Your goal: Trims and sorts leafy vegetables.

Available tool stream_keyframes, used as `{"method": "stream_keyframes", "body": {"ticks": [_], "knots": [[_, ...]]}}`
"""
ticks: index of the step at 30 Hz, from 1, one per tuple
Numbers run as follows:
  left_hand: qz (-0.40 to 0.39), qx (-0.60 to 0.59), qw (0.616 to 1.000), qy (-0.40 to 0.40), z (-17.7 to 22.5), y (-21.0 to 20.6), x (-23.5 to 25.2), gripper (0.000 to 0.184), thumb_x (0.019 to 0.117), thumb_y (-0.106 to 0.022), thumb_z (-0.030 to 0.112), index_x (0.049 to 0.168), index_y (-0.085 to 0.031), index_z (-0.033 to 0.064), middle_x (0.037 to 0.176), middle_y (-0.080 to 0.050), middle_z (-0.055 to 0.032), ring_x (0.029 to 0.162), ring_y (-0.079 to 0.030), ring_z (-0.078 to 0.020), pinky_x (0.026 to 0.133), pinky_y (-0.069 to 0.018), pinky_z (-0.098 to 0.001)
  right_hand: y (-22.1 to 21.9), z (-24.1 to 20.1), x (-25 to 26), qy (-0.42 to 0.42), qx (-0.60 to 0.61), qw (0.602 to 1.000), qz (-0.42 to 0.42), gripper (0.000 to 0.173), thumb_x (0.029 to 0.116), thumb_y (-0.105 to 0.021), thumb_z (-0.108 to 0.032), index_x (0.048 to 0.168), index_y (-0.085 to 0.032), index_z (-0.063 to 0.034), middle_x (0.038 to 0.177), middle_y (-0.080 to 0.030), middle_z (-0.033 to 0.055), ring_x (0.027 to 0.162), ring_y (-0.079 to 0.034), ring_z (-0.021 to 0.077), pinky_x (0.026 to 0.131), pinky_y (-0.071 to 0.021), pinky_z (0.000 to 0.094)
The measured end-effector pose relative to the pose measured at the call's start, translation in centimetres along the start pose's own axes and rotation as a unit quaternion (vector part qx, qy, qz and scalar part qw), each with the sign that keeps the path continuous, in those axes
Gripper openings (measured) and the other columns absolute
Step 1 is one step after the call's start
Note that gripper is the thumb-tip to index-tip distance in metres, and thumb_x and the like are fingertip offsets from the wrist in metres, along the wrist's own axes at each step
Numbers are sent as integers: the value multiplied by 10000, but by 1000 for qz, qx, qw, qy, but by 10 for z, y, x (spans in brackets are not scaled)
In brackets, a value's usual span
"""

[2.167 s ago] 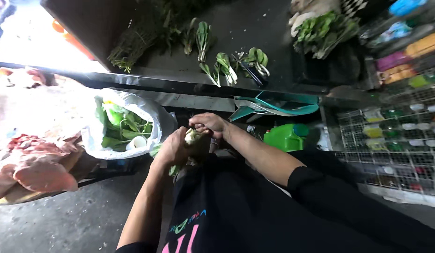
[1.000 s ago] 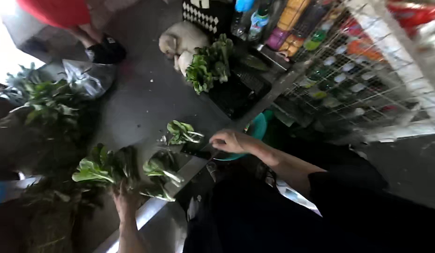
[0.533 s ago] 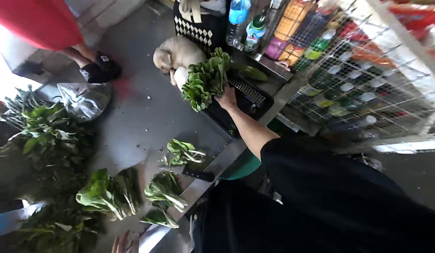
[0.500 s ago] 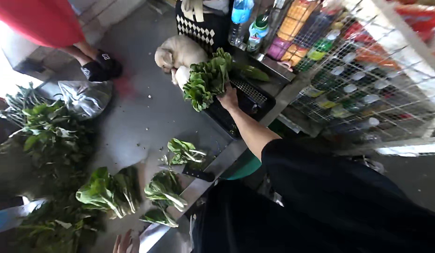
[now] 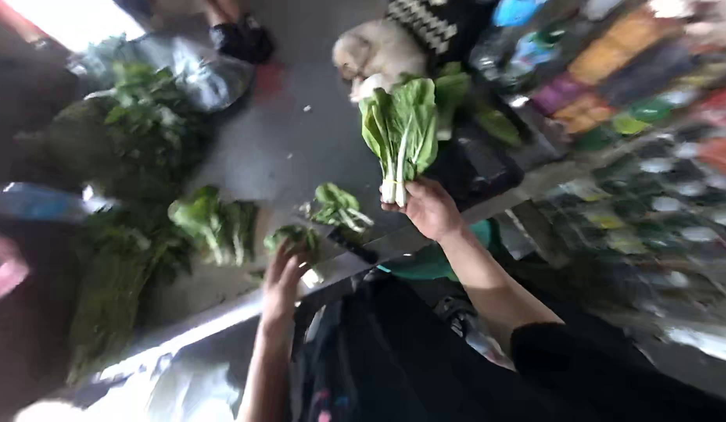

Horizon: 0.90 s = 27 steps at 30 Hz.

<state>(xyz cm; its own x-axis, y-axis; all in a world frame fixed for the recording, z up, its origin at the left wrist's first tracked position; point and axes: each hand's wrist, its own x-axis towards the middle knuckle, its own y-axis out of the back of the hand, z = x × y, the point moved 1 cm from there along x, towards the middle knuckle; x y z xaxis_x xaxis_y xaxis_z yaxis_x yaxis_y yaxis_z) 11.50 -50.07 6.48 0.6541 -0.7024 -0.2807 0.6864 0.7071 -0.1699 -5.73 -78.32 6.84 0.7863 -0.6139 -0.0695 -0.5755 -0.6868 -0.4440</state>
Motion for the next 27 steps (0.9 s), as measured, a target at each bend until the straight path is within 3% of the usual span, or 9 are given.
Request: {"method": "stream_keyframes", "body": {"ticks": [3, 5, 6, 10, 13, 18, 21, 24, 27], "knots": [[-95, -105, 989, 40, -6, -18, -1, 745, 955, -642, 455, 1527, -397, 46, 1359, -632, -127, 1188, -649, -247, 993, -561, -444, -69, 50, -36, -87, -20, 990, -112, 313, 1011, -521, -302, 1207, -673, -112, 1100, -738, 69, 979, -714, 186, 886, -603, 403], [-74, -117, 989, 56, -7, -15, -16, 410, 965, -612, 352, 1261, -588, 69, 1002, -728, -29, 886, -699, -130, 802, -594, -338, -109, 75, -60, -70, -182, 969, -151, 276, 1002, -567, -208, 1206, -680, -61, 1047, -737, 51, 954, -708, 132, 886, -606, 363], [-58, -126, 988, 62, -9, -9, -26, 276, 1009, -550, 266, 1188, -594, 60, 881, -713, -20, 785, -684, -112, 743, -589, -315, -126, 84, -69, -26, -301, 940, -160, 291, 1004, -605, -203, 1235, -675, -41, 1065, -737, 59, 969, -709, 117, 896, -604, 352], [40, -129, 989, 60, -31, 35, -76, 257, 1063, -535, 216, 1234, -585, 29, 897, -706, -76, 770, -684, -144, 739, -597, -335, -176, 110, -99, 123, -517, 835, -143, 376, 906, -753, -144, 1220, -644, 31, 1146, -688, 183, 1027, -703, 257, 927, -592, 429], [85, -159, 982, 56, -44, 60, -118, 293, 1092, -476, 294, 1245, -585, 70, 908, -702, -58, 762, -677, -131, 714, -594, -318, -201, 133, -119, 246, -529, 778, -233, 157, 940, -694, -130, 1048, -752, -34, 1061, -717, 148, 1011, -700, 265, 910, -589, 403], [184, -265, 939, 123, -69, 101, -186, 457, 1057, -445, 537, 1354, -526, 199, 920, -681, -48, 773, -673, -166, 676, -589, -369, -247, 176, -153, 321, -532, 704, -346, 139, 944, -672, -124, 1008, -770, -50, 1026, -742, 117, 1018, -707, 264, 925, -579, 402], [189, -280, 934, 116, -91, 130, -222, 340, 1061, -517, 335, 1339, -514, 140, 940, -683, -53, 798, -677, -162, 715, -590, -365, -273, 205, -169, 277, -518, 697, -411, 153, 907, -685, -124, 1004, -738, -18, 1012, -728, 139, 990, -705, 287, 894, -581, 427], [209, -301, 925, 98, -113, 151, -247, 314, 1055, -548, 274, 1314, -543, 96, 938, -688, -73, 811, -680, -173, 752, -594, -379, -289, 222, -184, 147, -463, 738, -469, 156, 928, -680, -103, 1045, -729, -12, 1022, -710, 137, 986, -692, 238, 921, -575, 383], [247, -315, 911, 96, -109, 160, -263, 244, 1041, -566, 248, 1238, -579, 104, 866, -671, -46, 729, -655, -137, 688, -578, -333, -300, 227, -194, 44, -412, 758, -503, 172, 949, -658, -109, 1071, -718, -3, 1063, -708, 139, 997, -686, 196, 926, -566, 361]]}}
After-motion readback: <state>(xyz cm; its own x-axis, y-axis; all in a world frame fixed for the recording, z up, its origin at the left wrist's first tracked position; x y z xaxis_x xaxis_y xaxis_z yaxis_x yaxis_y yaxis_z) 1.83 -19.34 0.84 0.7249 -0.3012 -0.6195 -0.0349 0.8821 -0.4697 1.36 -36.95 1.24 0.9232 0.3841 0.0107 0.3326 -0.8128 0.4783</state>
